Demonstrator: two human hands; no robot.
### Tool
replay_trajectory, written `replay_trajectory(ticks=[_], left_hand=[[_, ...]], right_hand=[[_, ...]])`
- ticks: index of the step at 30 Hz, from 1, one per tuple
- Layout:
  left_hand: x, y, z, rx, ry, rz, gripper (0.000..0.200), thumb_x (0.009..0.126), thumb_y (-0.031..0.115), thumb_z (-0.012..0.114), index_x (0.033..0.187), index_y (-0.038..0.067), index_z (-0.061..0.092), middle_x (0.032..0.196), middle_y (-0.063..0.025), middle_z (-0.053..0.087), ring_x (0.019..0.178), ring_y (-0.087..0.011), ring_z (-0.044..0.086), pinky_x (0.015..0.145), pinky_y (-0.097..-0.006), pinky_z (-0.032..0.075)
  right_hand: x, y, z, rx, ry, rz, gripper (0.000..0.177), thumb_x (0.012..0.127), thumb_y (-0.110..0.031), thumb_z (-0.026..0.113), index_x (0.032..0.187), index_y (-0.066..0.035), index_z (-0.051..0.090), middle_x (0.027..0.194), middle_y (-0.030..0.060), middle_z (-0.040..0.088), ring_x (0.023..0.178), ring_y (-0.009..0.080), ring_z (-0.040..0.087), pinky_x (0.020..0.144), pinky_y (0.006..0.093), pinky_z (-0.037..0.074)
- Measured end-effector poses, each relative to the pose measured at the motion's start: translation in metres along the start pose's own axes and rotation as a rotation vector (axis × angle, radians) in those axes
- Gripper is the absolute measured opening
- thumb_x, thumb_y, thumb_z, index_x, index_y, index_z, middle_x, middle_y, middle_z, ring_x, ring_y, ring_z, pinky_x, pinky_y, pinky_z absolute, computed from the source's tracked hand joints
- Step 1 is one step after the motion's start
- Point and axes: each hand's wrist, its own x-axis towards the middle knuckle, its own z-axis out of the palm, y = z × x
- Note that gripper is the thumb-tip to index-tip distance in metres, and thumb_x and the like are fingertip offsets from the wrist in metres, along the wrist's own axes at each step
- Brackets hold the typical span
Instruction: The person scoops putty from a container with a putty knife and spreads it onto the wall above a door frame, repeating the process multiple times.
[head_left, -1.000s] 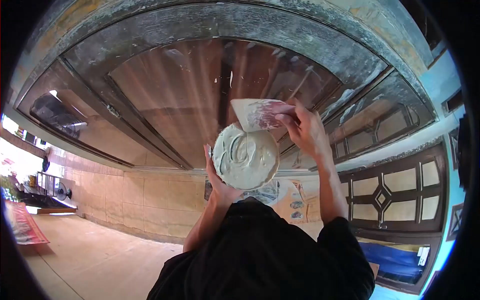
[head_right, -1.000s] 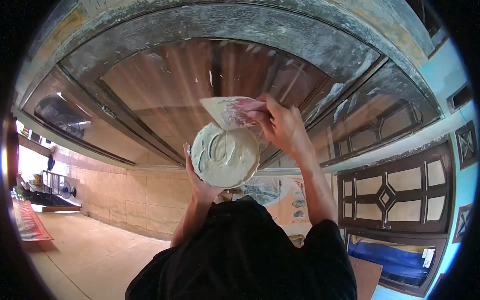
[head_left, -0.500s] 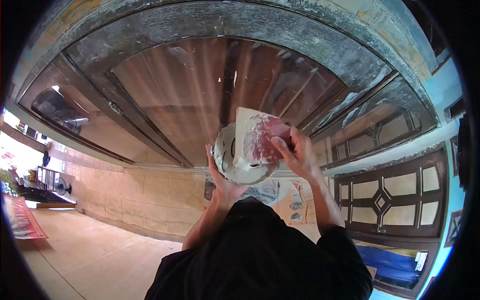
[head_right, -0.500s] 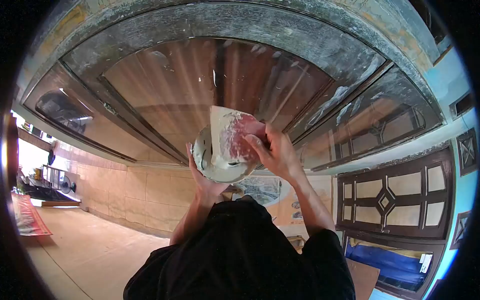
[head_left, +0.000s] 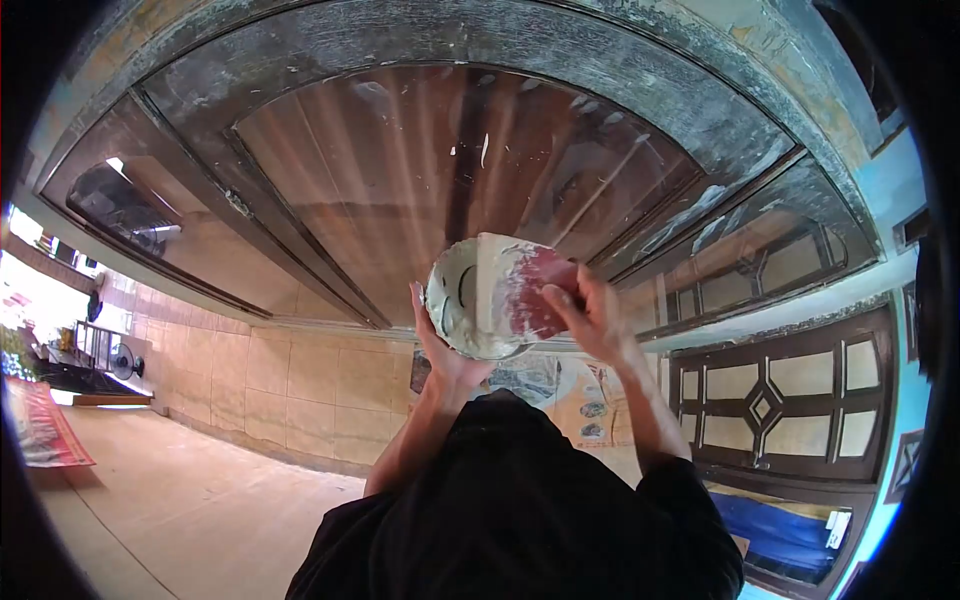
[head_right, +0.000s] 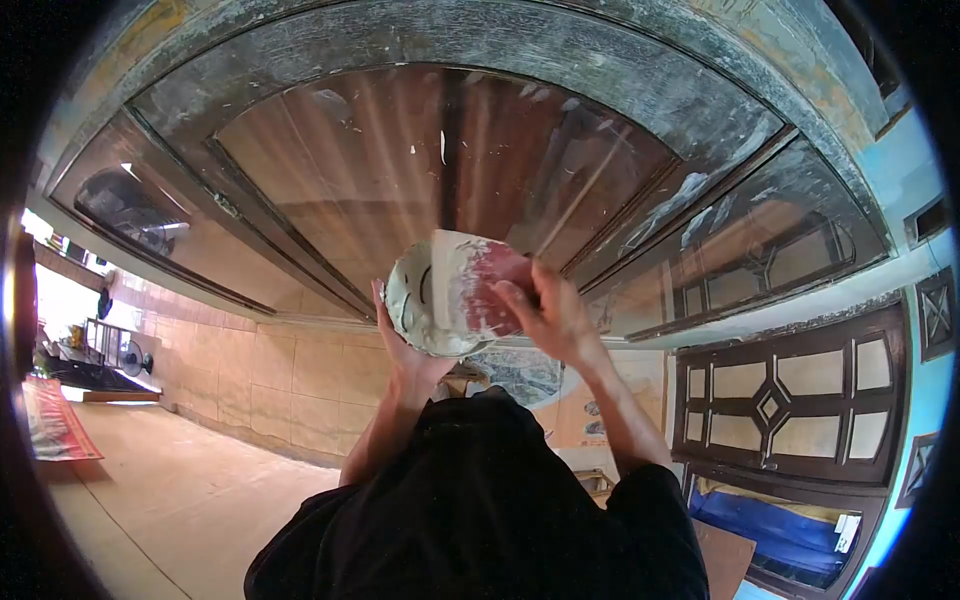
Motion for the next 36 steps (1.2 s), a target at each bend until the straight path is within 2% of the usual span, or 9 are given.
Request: replay_trajectory(ticks=[6,8,12,14,17,21,25,28,36], left_hand=[[-0.002,-0.001,0.004,0.064,0.001,0.03,0.072,0.086,0.065,0.034,0.131,0.01,0.046,0.128,-0.0114,0.051,0.115,-0.0307,0.049,0.098,-0.048,0.038],[-0.004,0.001,0.008,0.062,-0.034,0.03,0.072,0.086,0.066,0.034,0.13,0.011,0.046,0.129,-0.0113,0.05,0.115,-0.0305,0.049,0.098,-0.0479,0.037],[-0.004,0.003,0.003,0.06,-0.042,0.015,0.072,0.086,0.066,0.033,0.131,0.012,0.046,0.131,-0.0104,0.048,0.118,-0.0309,0.046,0.099,-0.049,0.036],[0.0,0.004,0.002,0.062,-0.065,0.027,0.072,0.086,0.067,0.032,0.132,0.013,0.045,0.133,-0.0097,0.047,0.12,-0.0312,0.044,0.1,-0.0501,0.035],[0.0,0.002,0.006,0.076,-0.034,0.016,0.072,0.086,0.067,0.033,0.131,0.012,0.045,0.132,-0.01,0.047,0.12,-0.0316,0.045,0.099,-0.0491,0.036],[0.0,0.003,0.002,0.042,-0.071,0.019,0.071,0.086,0.064,0.036,0.131,0.01,0.045,0.131,-0.0113,0.048,0.117,-0.0321,0.047,0.099,-0.0487,0.036],[0.002,0.003,0.006,0.064,-0.042,0.009,0.071,0.086,0.065,0.037,0.131,0.011,0.045,0.13,-0.0108,0.05,0.117,-0.0316,0.048,0.099,-0.049,0.036],[0.004,0.001,0.008,0.057,-0.034,0.019,0.071,0.086,0.065,0.036,0.131,0.011,0.045,0.129,-0.0105,0.05,0.116,-0.0313,0.048,0.099,-0.0492,0.036],[0.006,-0.002,0.004,0.071,-0.043,-0.018,0.07,0.087,0.065,0.035,0.132,0.013,0.045,0.131,-0.0089,0.049,0.119,-0.0309,0.046,0.1,-0.0505,0.035]], right_hand=[[-0.011,-0.024,0.023,0.013,0.231,-0.039,0.021,0.087,-0.015,0.062,0.092,0.004,0.056,0.073,0.0144,0.064,0.06,0.0171,0.06,0.054,0.029,0.046],[-0.021,-0.026,0.021,-0.102,0.391,-0.281,0.019,0.086,-0.013,0.063,0.092,0.004,0.057,0.072,0.0144,0.065,0.056,0.0171,0.061,0.051,0.027,0.046],[-0.026,-0.012,0.031,-0.143,0.368,-0.205,0.014,0.085,-0.011,0.063,0.089,0.003,0.059,0.072,0.013,0.065,0.055,0.0179,0.062,0.051,0.0272,0.047],[-0.022,-0.007,0.03,-0.159,0.474,-0.349,0.012,0.085,-0.009,0.062,0.091,0.001,0.059,0.073,0.0135,0.064,0.054,0.0179,0.061,0.05,0.0281,0.046],[-0.026,-0.016,0.028,-0.136,0.387,-0.08,0.014,0.088,-0.009,0.06,0.095,0.003,0.057,0.076,0.0108,0.064,0.06,0.0124,0.058,0.055,0.026,0.045],[-0.011,-0.013,0.006,0.011,0.522,-0.11,0.016,0.09,-0.013,0.057,0.095,0.002,0.057,0.076,0.0069,0.062,0.067,0.0068,0.053,0.058,0.0224,0.043],[-0.007,-0.008,-0.008,0.171,0.403,0.063,0.018,0.09,-0.015,0.058,0.097,0.002,0.058,0.077,0.0061,0.061,0.07,0.0055,0.052,0.06,0.021,0.042],[-0.006,-0.005,-0.008,0.246,0.157,0.345,0.023,0.09,-0.021,0.058,0.1,0.0,0.058,0.068,0.0014,0.056,0.051,0.0066,0.047,0.046,0.0224,0.038],[0.003,-0.002,0.006,0.338,0.082,0.343,0.02,0.091,-0.017,0.056,0.102,-0.001,0.058,0.071,-0.0016,0.056,0.05,0.0023,0.043,0.042,0.02,0.033]])
